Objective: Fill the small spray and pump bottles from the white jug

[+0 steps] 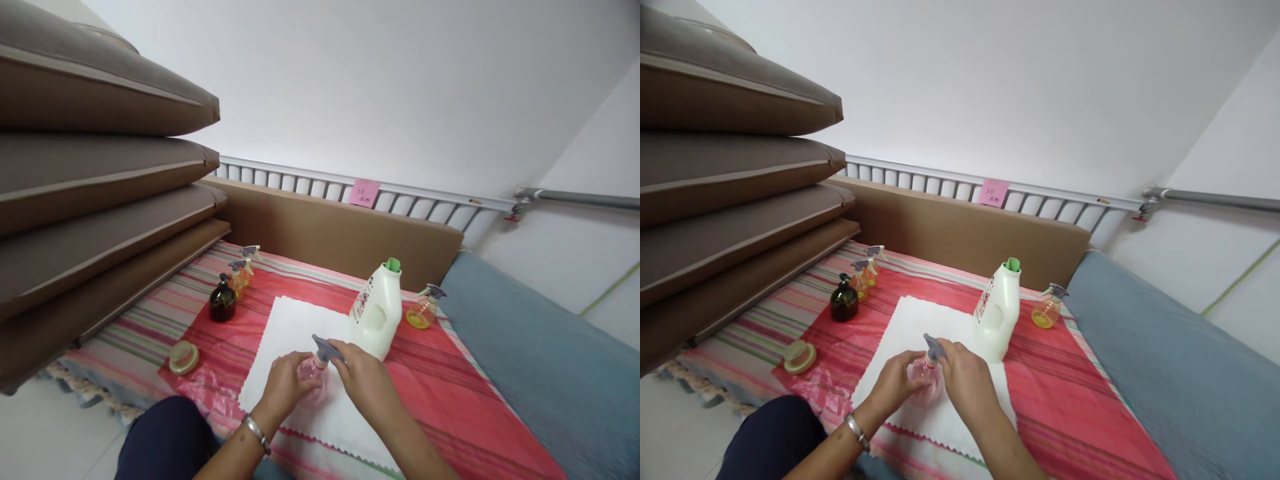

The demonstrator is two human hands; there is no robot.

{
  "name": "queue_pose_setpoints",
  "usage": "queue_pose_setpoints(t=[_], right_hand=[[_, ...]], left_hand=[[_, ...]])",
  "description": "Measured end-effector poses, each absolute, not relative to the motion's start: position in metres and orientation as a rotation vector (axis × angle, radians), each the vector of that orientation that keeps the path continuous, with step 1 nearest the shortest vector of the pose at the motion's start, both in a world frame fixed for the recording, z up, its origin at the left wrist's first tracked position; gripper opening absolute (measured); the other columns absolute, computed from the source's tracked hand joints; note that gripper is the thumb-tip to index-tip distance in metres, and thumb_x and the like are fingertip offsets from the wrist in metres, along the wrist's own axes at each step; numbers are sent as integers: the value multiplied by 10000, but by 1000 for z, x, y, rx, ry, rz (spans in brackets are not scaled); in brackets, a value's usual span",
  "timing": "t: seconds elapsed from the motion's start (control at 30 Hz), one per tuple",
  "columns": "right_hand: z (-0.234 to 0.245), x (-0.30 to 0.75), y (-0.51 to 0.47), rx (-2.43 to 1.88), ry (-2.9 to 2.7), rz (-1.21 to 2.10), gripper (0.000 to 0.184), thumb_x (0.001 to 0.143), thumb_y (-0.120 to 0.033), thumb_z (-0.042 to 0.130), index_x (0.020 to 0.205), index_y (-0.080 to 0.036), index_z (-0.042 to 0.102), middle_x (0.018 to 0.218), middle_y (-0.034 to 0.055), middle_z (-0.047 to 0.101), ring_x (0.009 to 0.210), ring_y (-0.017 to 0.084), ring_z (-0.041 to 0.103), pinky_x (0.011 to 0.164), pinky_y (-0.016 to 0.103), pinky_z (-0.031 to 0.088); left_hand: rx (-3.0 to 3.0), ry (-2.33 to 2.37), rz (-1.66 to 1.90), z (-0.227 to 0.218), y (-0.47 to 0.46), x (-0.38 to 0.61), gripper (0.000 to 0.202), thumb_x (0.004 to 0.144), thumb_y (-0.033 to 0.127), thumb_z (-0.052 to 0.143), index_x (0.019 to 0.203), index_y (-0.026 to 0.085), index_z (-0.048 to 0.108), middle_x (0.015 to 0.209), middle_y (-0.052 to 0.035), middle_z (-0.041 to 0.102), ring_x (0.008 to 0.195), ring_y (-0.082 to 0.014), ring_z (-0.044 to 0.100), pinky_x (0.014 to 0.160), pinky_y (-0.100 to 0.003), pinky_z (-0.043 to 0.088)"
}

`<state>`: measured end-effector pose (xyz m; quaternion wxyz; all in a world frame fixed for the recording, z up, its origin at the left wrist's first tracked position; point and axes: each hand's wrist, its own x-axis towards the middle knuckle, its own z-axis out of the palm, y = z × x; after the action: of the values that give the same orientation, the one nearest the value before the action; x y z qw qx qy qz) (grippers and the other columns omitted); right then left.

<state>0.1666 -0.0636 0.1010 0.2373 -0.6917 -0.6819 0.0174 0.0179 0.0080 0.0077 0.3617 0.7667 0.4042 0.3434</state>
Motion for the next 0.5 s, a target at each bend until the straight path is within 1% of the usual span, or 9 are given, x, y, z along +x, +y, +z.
queue_pose_setpoints(t=[0.2, 0.33, 0.4, 0.5], right_hand=[[106, 169, -65, -1811, -1740, 83, 306, 834, -254, 445, 1085, -250, 619, 1011, 35, 705, 897, 211, 652, 776, 309, 494], [101, 171, -65, -1827, -1687, 158, 304, 841, -285, 437, 1068, -224, 630, 989, 47, 712, 853, 218, 666, 724, 302, 510], [95, 173, -64, -1827, -1699, 153, 311, 846, -286, 429, 1078, -225, 627, 964, 44, 714, 829, 215, 669, 712, 303, 511], [90, 176, -63, -1826, -1742, 126, 308, 840, -269, 442, 1090, -248, 621, 951, 31, 713, 851, 212, 660, 747, 312, 500]], left_hand=[[1946, 1081, 829, 9, 8, 18, 505, 595, 307, 749, 1087, 252, 648, 1046, -48, 701, 973, -257, 623, 914, -352, 427], [1955, 1052, 846, 9, 9, 18, 497, 610, 301, 741, 1095, 262, 643, 1063, -39, 697, 982, -247, 621, 910, -338, 429], [1946, 1049, 854, 9, 8, 18, 489, 616, 315, 738, 1093, 262, 645, 1072, -40, 694, 990, -249, 619, 913, -339, 430], [1940, 1049, 854, 7, 8, 17, 496, 617, 342, 739, 1097, 260, 643, 1077, -43, 692, 989, -253, 619, 916, -345, 430]])
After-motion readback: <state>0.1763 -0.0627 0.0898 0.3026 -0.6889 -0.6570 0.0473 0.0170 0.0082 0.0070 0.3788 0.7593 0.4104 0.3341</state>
